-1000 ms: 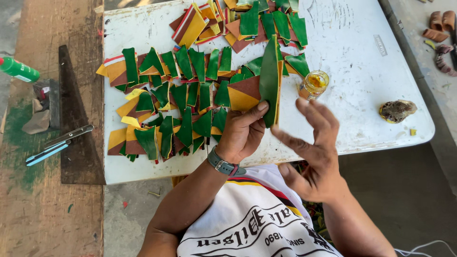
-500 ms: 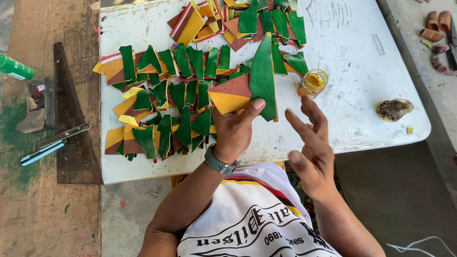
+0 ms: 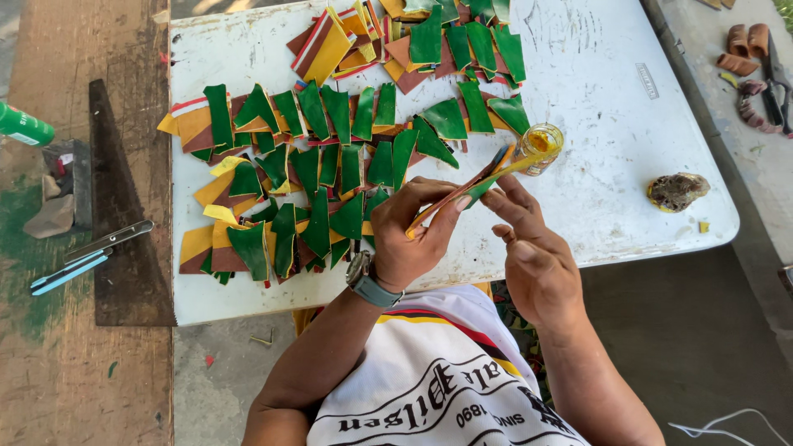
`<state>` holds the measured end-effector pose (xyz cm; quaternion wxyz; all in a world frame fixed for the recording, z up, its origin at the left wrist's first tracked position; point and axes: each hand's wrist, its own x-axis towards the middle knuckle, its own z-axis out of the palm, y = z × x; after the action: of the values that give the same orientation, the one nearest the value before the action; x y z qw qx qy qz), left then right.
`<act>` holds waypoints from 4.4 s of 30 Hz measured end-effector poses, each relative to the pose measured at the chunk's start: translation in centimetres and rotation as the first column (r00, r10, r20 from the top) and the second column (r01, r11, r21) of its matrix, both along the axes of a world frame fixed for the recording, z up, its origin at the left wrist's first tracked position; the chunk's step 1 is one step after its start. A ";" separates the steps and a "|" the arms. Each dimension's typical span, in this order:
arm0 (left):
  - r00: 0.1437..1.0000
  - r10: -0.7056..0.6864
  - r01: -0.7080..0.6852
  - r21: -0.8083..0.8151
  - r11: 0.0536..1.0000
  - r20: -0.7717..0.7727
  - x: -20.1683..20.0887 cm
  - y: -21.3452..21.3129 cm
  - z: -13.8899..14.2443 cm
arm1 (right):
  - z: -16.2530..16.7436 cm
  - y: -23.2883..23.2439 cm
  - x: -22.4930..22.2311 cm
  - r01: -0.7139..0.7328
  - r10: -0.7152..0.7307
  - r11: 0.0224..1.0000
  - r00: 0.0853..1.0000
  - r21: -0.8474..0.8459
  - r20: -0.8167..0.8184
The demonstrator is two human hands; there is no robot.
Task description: The person picks up a triangular layered piece from the table, applies yellow glue from a jar onto it, presses a green fabric strip onto the glued surface, and places the assembled piece back on the table, repeating this cycle for many pieces.
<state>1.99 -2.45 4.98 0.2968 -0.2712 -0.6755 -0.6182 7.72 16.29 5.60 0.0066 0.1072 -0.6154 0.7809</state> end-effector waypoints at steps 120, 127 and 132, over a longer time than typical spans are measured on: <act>0.297 -0.829 0.100 0.848 0.521 0.474 -2.1 4.8 -6.5 | -1.2 7.8 -1.7 0.524 -0.247 0.710 0.811 0.470 -0.531; 0.183 -0.878 0.121 0.876 0.466 0.442 -3.3 7.9 -8.8 | -1.7 10.2 -1.6 0.573 -0.302 0.706 0.775 0.417 -0.555; 0.197 -0.823 0.085 0.827 0.556 0.533 -3.4 9.6 -6.1 | -1.6 10.8 -1.5 0.575 -0.324 0.710 0.780 0.407 -0.536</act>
<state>-1.38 7.18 -1.13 -0.2702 0.0277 -0.3322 -0.9033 6.26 27.07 4.00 0.3049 0.1148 -0.8027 0.4996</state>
